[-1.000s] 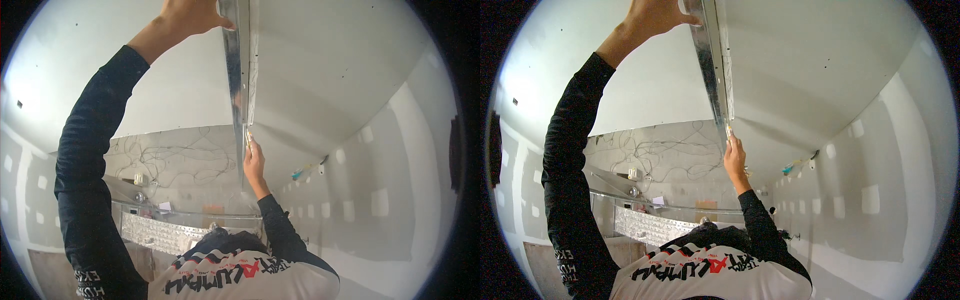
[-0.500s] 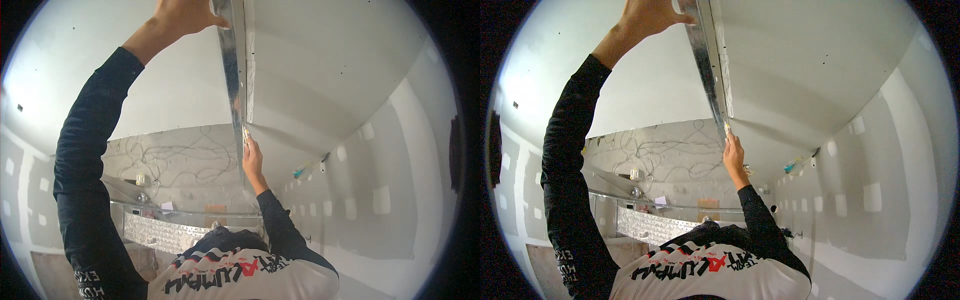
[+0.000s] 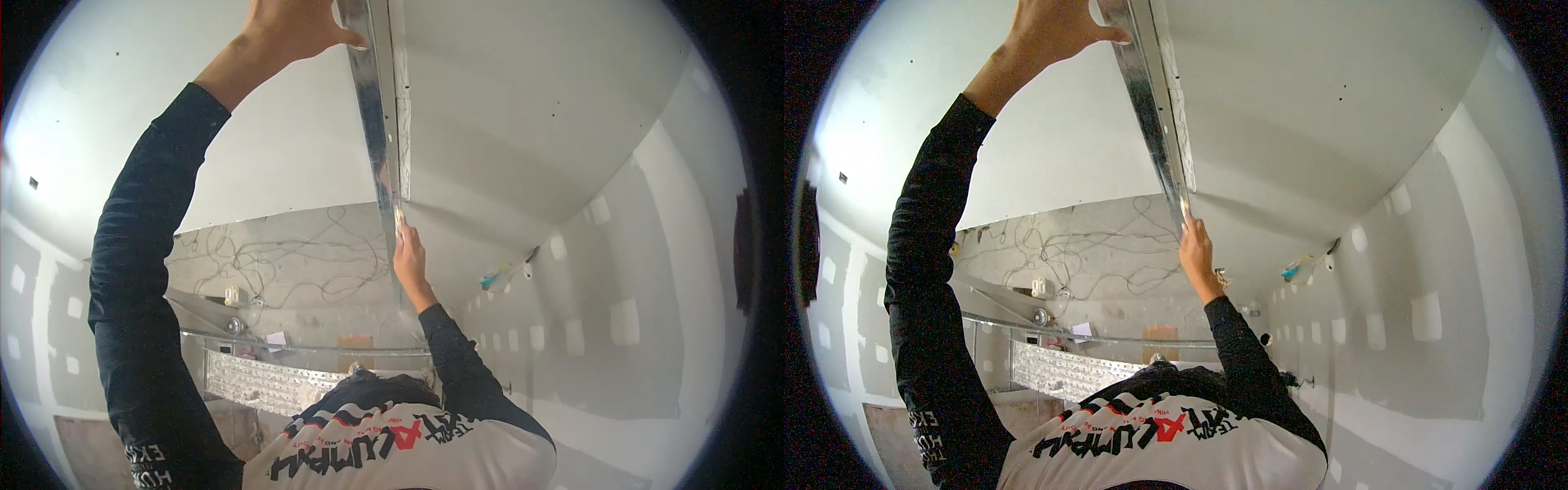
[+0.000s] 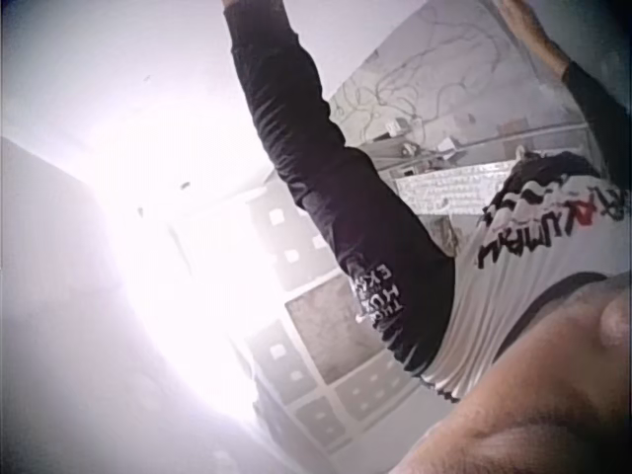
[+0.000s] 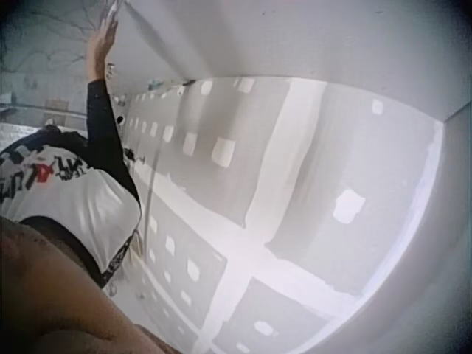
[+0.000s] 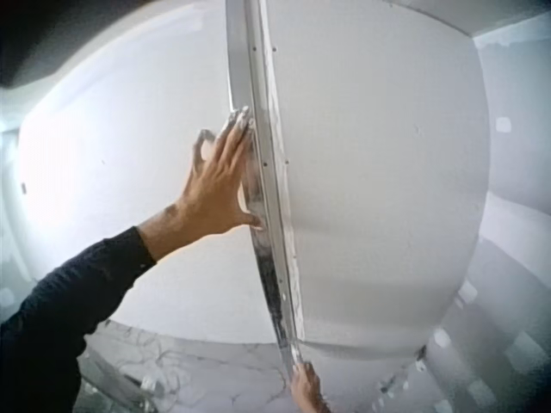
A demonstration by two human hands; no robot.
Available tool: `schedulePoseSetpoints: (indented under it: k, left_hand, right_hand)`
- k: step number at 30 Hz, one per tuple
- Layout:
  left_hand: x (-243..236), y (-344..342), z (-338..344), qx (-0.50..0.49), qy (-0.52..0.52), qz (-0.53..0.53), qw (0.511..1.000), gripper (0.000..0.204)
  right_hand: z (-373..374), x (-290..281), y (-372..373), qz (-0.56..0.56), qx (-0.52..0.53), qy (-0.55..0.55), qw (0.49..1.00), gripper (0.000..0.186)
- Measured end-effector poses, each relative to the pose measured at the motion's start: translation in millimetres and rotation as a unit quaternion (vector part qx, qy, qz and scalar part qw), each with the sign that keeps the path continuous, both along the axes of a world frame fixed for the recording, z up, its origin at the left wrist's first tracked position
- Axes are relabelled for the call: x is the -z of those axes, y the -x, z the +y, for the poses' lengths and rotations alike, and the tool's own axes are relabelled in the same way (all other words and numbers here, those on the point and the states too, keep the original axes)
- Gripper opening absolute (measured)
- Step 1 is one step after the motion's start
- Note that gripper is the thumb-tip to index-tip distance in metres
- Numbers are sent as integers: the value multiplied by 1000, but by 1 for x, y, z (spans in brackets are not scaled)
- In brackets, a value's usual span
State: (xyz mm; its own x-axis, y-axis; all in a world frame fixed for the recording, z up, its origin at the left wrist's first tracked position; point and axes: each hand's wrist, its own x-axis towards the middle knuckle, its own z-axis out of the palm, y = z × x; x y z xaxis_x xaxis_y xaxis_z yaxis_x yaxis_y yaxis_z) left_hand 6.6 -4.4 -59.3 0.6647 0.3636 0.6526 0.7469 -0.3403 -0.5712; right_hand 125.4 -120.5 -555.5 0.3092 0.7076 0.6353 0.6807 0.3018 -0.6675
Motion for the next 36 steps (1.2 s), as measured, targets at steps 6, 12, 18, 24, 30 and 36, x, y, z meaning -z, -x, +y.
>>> schedulePoseSetpoints:
  k: [6, 12, 18, 24, 30, 36]
  left_hand:
    - [4, 1, 30, -1, -137, 14, 990, 156]
    - [6, 0, 24, 104, -37, -38, 993, 159]
    - [-2, 1, 5, 186, 19, -104, 977, 164]
    - [-4, 0, 1, 149, 41, -89, 984, 162]
    - [-5, 0, -2, 142, 31, -85, 986, 163]
    - [-5, 1, -2, 82, -8, -72, 994, 154]
  right_hand:
    - [-7, -46, -6, 54, -4, -78, 996, 49]
    - [38, -289, -41, 21, -9, -297, 955, 44]
    - [62, -533, -56, -92, -37, -481, 871, 42]
    - [101, -667, -46, -152, 37, -524, 837, 37]
    - [120, -705, -41, -144, 30, -504, 851, 33]
    - [116, -703, -34, -171, 68, -442, 878, 36]
